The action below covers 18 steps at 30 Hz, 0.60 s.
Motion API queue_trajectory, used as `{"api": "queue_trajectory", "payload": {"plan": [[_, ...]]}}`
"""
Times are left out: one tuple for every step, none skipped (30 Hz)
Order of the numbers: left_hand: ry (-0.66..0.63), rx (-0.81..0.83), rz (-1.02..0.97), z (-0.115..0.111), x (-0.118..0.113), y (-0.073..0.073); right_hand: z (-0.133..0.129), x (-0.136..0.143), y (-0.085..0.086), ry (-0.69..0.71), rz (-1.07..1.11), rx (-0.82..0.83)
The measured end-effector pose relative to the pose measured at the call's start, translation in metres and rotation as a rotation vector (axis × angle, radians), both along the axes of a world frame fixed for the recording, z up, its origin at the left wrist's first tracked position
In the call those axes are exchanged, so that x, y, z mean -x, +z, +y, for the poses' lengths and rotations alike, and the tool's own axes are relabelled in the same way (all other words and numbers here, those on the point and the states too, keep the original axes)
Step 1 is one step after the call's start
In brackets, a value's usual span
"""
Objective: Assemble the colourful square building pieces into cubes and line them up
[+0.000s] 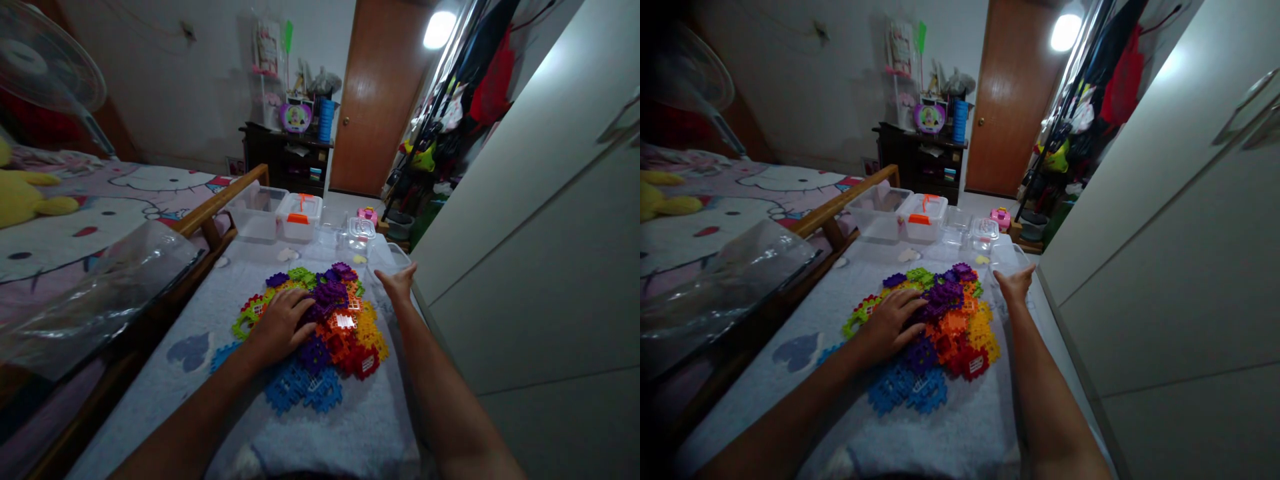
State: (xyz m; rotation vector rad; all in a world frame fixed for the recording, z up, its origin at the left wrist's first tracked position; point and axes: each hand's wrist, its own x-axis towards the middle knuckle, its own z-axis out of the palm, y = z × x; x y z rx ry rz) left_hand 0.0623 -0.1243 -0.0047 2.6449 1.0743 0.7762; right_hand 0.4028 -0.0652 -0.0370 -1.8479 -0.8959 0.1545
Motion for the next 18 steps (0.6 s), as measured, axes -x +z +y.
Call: {"api": "queue_trajectory", "payload": {"plan": [[0.000, 0.013, 0.014, 0.000, 0.001, 0.000, 0.003, 0.000, 0.000, -0.009, -0.022, 0.009], [-0.001, 0.029, 0.025, -0.001, 0.002, 0.001, 0.006, 0.001, -0.001, -0.018, -0.038, 0.009], [-0.002, 0.049, 0.033, -0.001, 0.002, 0.002, 0.008, 0.001, -0.002, -0.029, -0.051, 0.000], [-0.004, 0.068, 0.038, -0.002, 0.003, 0.003, 0.010, 0.001, -0.003, -0.046, -0.060, -0.019], [-0.006, 0.086, 0.041, -0.002, 0.003, 0.005, 0.012, 0.001, -0.004, -0.069, -0.065, -0.039], [-0.007, 0.099, 0.044, -0.003, 0.004, 0.007, 0.015, 0.000, -0.005, -0.097, -0.064, -0.055], [-0.008, 0.108, 0.046, -0.003, 0.004, 0.008, 0.017, -0.001, -0.005, -0.125, -0.058, -0.062], [-0.010, 0.113, 0.047, -0.003, 0.004, 0.009, 0.020, -0.003, -0.005, -0.148, -0.049, -0.061], [-0.011, 0.115, 0.049, -0.003, 0.004, 0.010, 0.024, -0.004, -0.005, -0.164, -0.040, -0.056], [-0.014, 0.116, 0.051, -0.003, 0.004, 0.010, 0.028, -0.005, -0.004, -0.172, -0.035, -0.049], [-0.015, 0.116, 0.052, -0.003, 0.004, 0.010, 0.032, -0.006, -0.003, -0.173, -0.034, -0.043], [-0.017, 0.115, 0.052, -0.003, 0.005, 0.011, 0.037, -0.006, -0.001, -0.171, -0.036, -0.036], [-0.018, 0.112, 0.053, -0.003, 0.006, 0.011, 0.041, -0.006, -0.001, -0.172, -0.042, -0.028], [-0.016, 0.109, 0.054, -0.002, 0.008, 0.011, 0.045, -0.006, 0.000, -0.176, -0.049, -0.018], [-0.009, 0.104, 0.056, -0.002, 0.009, 0.012, 0.049, -0.005, 0.000, -0.183, -0.057, -0.007], [0.001, 0.101, 0.059, -0.002, 0.011, 0.012, 0.052, -0.004, 0.000, -0.192, -0.065, 0.004], [0.012, 0.101, 0.063, -0.002, 0.013, 0.013, 0.054, -0.003, -0.001, -0.200, -0.075, 0.012], [0.022, 0.102, 0.067, -0.002, 0.015, 0.013, 0.055, -0.002, -0.003, -0.206, -0.084, 0.016]]}}
